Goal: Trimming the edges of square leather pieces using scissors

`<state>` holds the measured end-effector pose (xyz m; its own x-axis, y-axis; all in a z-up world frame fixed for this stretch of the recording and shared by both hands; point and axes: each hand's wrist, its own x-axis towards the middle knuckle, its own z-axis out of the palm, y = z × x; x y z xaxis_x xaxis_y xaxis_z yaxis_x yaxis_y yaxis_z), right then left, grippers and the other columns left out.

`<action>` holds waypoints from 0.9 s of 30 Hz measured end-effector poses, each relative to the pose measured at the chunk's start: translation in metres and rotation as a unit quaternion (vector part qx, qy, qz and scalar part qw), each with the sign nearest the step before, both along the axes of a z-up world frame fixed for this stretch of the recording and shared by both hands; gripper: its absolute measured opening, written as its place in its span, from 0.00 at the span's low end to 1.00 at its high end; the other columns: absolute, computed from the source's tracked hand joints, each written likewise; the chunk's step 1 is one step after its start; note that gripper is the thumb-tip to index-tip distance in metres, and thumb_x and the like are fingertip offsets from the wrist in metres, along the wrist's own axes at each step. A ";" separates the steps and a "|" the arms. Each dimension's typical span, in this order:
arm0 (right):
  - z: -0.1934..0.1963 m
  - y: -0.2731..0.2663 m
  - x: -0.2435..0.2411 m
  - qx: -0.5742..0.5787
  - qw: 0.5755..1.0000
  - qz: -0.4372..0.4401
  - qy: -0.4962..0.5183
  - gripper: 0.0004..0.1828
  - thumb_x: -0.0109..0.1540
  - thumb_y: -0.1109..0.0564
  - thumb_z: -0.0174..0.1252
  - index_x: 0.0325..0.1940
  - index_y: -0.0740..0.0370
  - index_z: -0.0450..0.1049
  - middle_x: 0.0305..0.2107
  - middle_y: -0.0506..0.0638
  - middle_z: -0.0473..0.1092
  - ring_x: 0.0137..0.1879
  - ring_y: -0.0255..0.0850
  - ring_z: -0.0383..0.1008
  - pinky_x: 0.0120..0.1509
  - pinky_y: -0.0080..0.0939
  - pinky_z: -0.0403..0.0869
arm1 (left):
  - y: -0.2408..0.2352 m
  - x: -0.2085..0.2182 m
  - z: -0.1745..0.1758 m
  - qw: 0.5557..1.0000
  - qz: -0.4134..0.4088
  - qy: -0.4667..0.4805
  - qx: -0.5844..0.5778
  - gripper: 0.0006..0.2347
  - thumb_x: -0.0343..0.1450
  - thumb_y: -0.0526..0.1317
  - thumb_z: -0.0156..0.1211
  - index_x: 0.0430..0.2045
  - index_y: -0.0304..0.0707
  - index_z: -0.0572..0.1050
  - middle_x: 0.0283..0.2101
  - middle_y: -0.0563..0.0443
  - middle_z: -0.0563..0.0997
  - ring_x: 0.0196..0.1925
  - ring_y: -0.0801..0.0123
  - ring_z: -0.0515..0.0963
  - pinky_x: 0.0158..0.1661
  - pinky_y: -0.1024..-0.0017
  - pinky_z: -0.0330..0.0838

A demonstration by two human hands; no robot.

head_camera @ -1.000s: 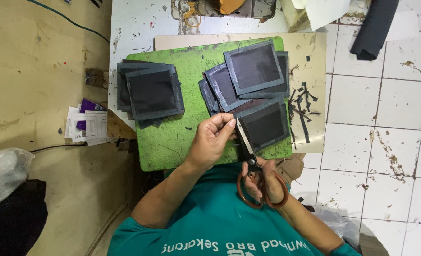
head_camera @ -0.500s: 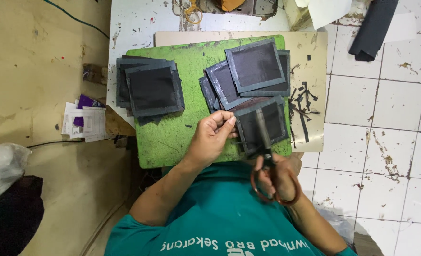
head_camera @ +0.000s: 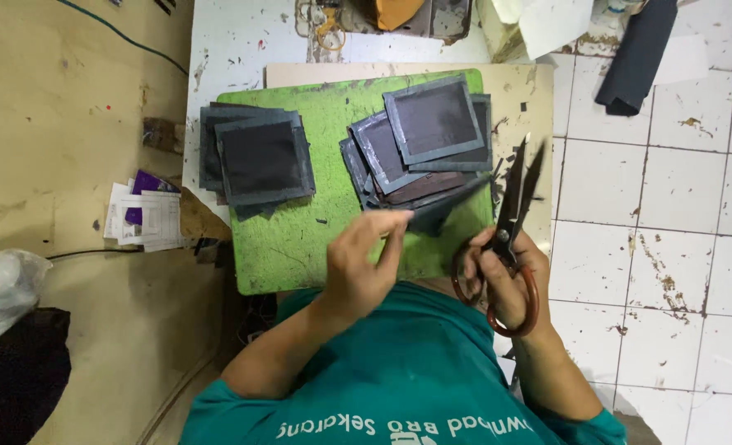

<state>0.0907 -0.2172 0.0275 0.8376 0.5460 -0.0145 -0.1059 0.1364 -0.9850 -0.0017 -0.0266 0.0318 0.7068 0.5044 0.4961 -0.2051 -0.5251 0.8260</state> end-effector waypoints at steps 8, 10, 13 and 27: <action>0.012 0.025 -0.011 0.015 0.999 -0.022 -0.047 0.15 0.62 0.60 0.64 0.46 0.74 0.71 0.21 0.62 0.74 0.22 0.44 0.79 0.25 0.41 0.80 | 0.000 -0.011 0.040 0.936 -0.025 -0.127 0.326 0.09 0.76 0.31 0.54 0.42 0.32 0.83 0.44 0.40 0.86 0.46 0.53 0.87 0.48 0.59 0.87; 0.019 0.031 -0.015 -0.025 0.999 -0.041 -0.025 0.12 0.61 0.65 0.64 0.44 0.75 0.70 0.18 0.61 0.72 0.21 0.45 0.79 0.25 0.41 0.79 | -0.005 -0.013 0.024 0.946 -0.061 -0.105 0.301 0.10 0.77 0.31 0.51 0.42 0.31 0.83 0.45 0.40 0.85 0.47 0.52 0.87 0.50 0.60 0.86; 0.014 0.025 -0.017 -0.102 0.993 -0.057 -0.017 0.14 0.58 0.66 0.69 0.44 0.75 0.74 0.22 0.61 0.74 0.29 0.42 0.78 0.29 0.45 0.77 | -0.014 -0.016 0.008 0.994 -0.050 -0.032 0.094 0.09 0.70 0.27 0.62 0.42 0.31 0.83 0.40 0.41 0.85 0.38 0.52 0.87 0.37 0.60 0.86; 0.011 0.006 -0.033 0.138 0.945 0.243 0.169 0.27 0.71 0.39 0.52 0.49 0.71 0.67 0.20 0.52 0.67 0.15 0.31 0.59 0.25 0.35 0.70 | 0.013 0.000 0.025 0.927 -0.012 0.114 -0.359 0.09 0.73 0.33 0.64 0.45 0.28 0.81 0.38 0.51 0.85 0.40 0.78 0.81 0.44 0.81 0.79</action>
<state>0.0578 -0.2108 0.0381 0.4606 0.8868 -0.0381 -0.5247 0.2374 -0.8175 -0.0013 -0.0140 0.0569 0.7667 0.6300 -0.1235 0.0125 0.1778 0.9840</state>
